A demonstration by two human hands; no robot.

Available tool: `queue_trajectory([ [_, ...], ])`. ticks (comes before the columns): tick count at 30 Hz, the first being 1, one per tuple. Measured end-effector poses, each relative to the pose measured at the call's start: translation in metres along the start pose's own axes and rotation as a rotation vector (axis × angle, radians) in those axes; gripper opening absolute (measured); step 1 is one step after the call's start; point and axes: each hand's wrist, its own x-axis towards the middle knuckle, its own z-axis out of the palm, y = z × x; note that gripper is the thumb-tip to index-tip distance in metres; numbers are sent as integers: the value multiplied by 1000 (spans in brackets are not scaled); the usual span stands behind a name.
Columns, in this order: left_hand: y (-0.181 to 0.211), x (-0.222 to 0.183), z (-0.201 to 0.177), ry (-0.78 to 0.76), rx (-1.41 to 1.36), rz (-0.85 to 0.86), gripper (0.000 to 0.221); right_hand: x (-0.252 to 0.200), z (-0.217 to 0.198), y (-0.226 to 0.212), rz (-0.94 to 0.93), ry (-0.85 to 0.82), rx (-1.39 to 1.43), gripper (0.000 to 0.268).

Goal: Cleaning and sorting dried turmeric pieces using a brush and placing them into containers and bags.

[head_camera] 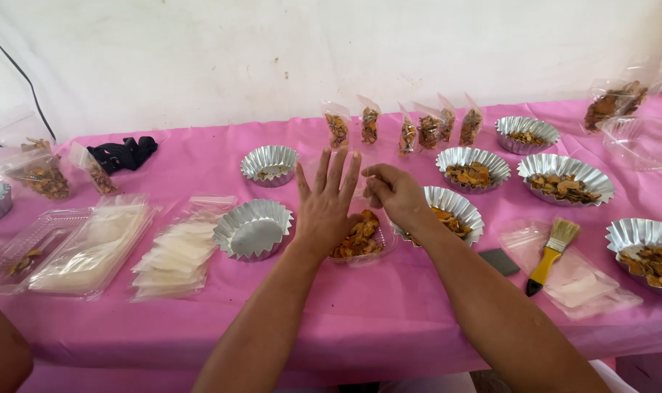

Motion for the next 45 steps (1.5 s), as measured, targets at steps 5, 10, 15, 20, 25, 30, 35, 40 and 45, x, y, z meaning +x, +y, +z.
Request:
queue_trajectory([
  [5, -3, -8, 8, 74, 41, -6, 125, -6, 9, 0, -72, -67, -109, 25],
  [10, -11, -13, 1, -90, -59, -129, 114, -14, 15, -8, -69, -78, -176, 30],
  [15, -10, -17, 11, 131, -61, -53, 120, -14, 24, -8, -392, 177, -184, 27],
  [20, -5, -17, 16, 230, 3, -11, 115, -17, 27, -10, -546, 304, -289, 18],
  [25, -5, -18, 14, 275, 51, -20, 115, -22, 29, -14, -558, 340, -335, 27],
  [30, -6, -18, 17, 288, 65, -61, 116, -29, 34, -32, -509, 228, -456, 28],
  [35, -8, -19, 18, 283, 94, -89, 112, -37, 42, -44, -500, 169, -506, 31],
  [40, -9, -19, 21, 254, 136, -103, 107, -36, 45, -23, -511, 141, -537, 31],
  [45, -6, -19, 23, 239, 233, -93, 103, -43, 47, -31, -308, 109, -346, 50],
])
